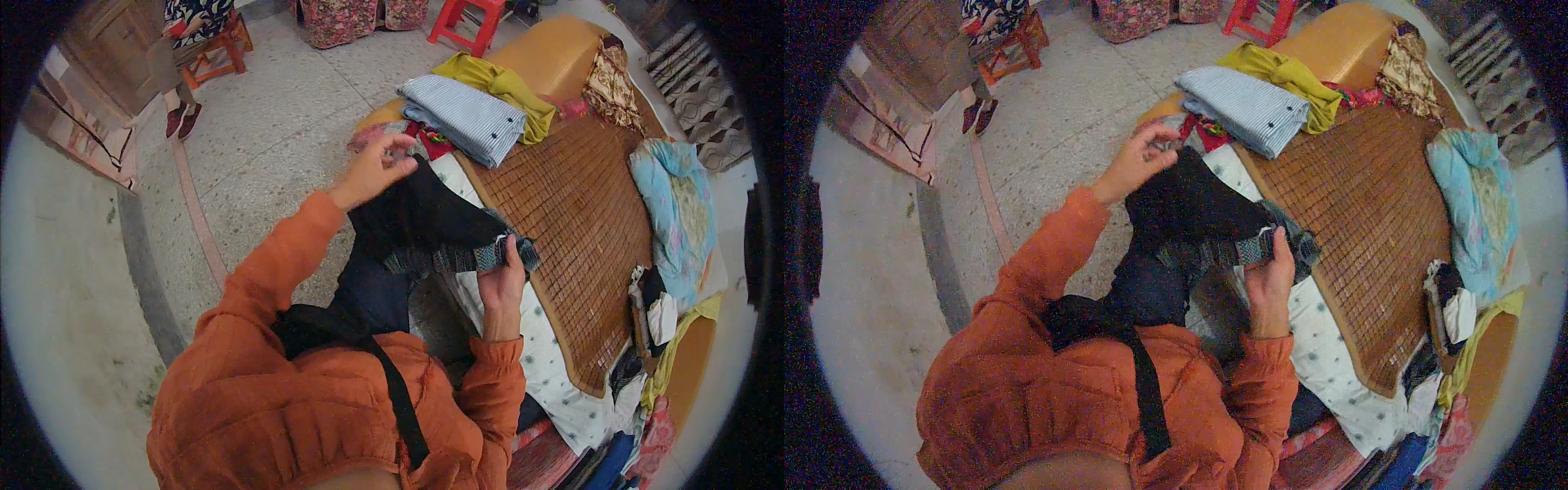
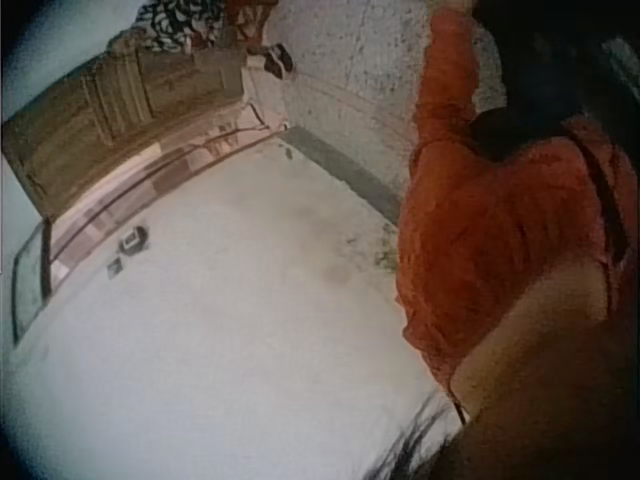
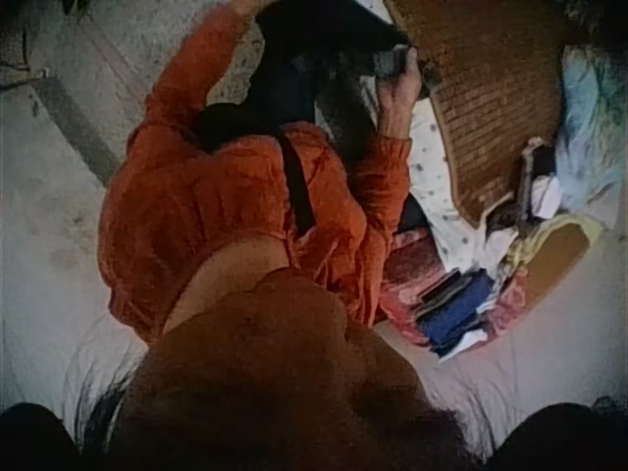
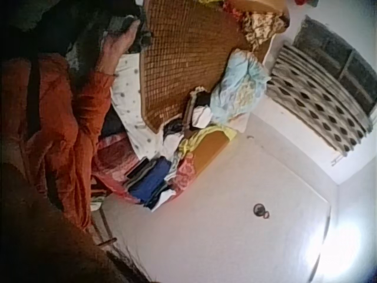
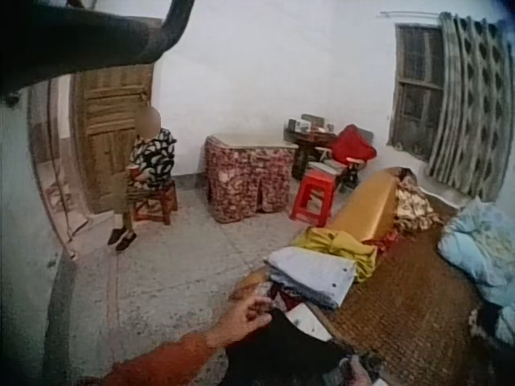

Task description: The person folds a striped garment on a bamboo mat, then picks up and folds a mustard-colored shirt, and finally folds a yellow shirt. The person places the folded items on a chair.

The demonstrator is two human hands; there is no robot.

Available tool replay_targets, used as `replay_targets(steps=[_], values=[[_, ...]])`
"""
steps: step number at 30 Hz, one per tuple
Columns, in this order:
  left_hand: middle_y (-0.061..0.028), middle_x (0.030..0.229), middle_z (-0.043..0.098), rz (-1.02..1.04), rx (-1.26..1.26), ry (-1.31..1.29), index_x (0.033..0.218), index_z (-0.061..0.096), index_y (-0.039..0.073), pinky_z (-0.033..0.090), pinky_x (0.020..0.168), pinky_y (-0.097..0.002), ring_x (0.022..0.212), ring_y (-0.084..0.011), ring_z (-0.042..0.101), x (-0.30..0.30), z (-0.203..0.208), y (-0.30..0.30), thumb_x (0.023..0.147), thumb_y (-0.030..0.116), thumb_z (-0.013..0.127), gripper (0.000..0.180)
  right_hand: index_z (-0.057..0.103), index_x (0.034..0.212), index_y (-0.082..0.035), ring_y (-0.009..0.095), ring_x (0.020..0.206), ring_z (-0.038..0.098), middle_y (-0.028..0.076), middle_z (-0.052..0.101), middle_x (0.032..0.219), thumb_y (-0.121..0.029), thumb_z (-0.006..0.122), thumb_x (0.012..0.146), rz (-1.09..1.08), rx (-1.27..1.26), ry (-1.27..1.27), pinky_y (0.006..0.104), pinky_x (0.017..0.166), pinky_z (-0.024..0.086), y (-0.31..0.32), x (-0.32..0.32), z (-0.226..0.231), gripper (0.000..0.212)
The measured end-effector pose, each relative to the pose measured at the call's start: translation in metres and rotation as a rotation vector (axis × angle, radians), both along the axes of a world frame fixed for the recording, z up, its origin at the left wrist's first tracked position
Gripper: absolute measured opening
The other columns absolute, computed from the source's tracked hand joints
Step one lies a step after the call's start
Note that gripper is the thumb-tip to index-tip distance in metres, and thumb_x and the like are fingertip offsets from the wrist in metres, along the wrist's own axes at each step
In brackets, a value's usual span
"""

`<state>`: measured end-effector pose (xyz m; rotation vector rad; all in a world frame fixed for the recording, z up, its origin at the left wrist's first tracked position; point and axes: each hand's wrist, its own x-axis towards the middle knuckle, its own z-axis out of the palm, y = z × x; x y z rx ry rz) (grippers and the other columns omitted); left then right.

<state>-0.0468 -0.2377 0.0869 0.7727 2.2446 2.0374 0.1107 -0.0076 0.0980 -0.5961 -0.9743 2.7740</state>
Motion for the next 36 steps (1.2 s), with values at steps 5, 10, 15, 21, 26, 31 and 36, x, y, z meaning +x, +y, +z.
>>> replay_targets(steps=[5, 10, 15, 21, 26, 31, 36], values=[[-0.0130, 0.122, 0.044, -0.376, -0.228, 0.139, 0.128, 0.036, 0.004, 0.037, 0.095, -0.0364, 0.110, -0.0260, 0.045, 0.082, 0.014, 0.030, 0.061, 0.030, 0.079, 0.084, 0.056, 0.097, -0.004, 0.018, 0.082, 0.062, 0.006, 0.062, 0.091, -0.022, 0.051, 0.090, 0.016, 0.093, 0.012, 0.0322, 0.070, 0.051, -0.017, 0.008, 0.018, 0.020], [-0.0211, 0.100, 0.059, -0.298, -0.147, -0.118, 0.113, 0.049, -0.003, 0.044, 0.082, -0.0364, 0.091, -0.0293, 0.058, 0.103, -0.022, 0.045, 0.072, 0.020, 0.067, 0.050, 0.058, 0.092, -0.001, 0.017, 0.078, 0.062, 0.009, 0.063, 0.086, -0.015, 0.052, 0.088, 0.325, 0.648, -0.104, 0.0304, 0.067, 0.051, -0.035, 0.032, 0.049, 0.016], [-0.0188, 0.079, 0.060, -0.376, -0.240, -0.091, 0.092, 0.058, -0.004, 0.044, 0.069, -0.0351, 0.075, -0.0180, 0.058, 0.097, -0.008, 0.038, 0.076, 0.015, 0.055, 0.024, 0.059, 0.088, 0.002, 0.023, 0.072, 0.059, 0.014, 0.061, 0.082, -0.011, 0.055, 0.083, 0.323, 1.114, 0.421, 0.0332, 0.067, 0.049, -0.079, 0.076, 0.154, 0.015], [-0.0144, 0.084, 0.064, -0.567, -0.278, -0.172, 0.095, 0.059, -0.004, 0.045, 0.072, -0.0308, 0.080, -0.0199, 0.059, 0.097, 0.001, 0.041, 0.070, 0.007, 0.055, 0.028, 0.058, 0.085, 0.000, 0.020, 0.068, 0.057, 0.011, 0.060, 0.081, -0.010, 0.056, 0.081, 0.616, 0.031, 1.130, 0.0308, 0.064, 0.047, -0.105, 0.082, 0.181, 0.011], [-0.0009, 0.078, 0.061, -0.646, -0.084, -0.385, 0.090, 0.061, -0.004, 0.042, 0.068, -0.0241, 0.073, -0.0063, 0.050, 0.109, 0.016, 0.031, 0.074, -0.001, 0.048, 0.021, 0.058, 0.084, -0.001, 0.021, 0.069, 0.057, 0.011, 0.059, 0.081, -0.009, 0.057, 0.080, 0.689, -0.256, 1.207, 0.0316, 0.064, 0.046, -0.114, 0.072, 0.163, 0.009], [-0.0025, 0.083, 0.062, -0.745, -0.116, -0.378, 0.092, 0.060, -0.004, 0.043, 0.070, -0.0242, 0.078, -0.0077, 0.053, 0.109, 0.012, 0.037, 0.069, -0.003, 0.050, 0.025, 0.058, 0.084, -0.001, 0.022, 0.070, 0.057, 0.011, 0.059, 0.080, -0.008, 0.058, 0.079, 0.697, -0.325, 1.242, 0.0325, 0.064, 0.045, -0.108, 0.072, 0.150, 0.008], [0.0002, 0.078, 0.059, -0.827, -0.076, -0.412, 0.092, 0.059, -0.004, 0.042, 0.069, -0.0221, 0.075, -0.0049, 0.048, 0.114, 0.027, 0.037, 0.071, -0.004, 0.048, 0.023, 0.058, 0.084, -0.002, 0.022, 0.071, 0.056, 0.011, 0.058, 0.080, -0.007, 0.058, 0.079, 0.520, -0.115, 1.179, 0.0333, 0.064, 0.044, -0.073, 0.072, 0.121, 0.007]])
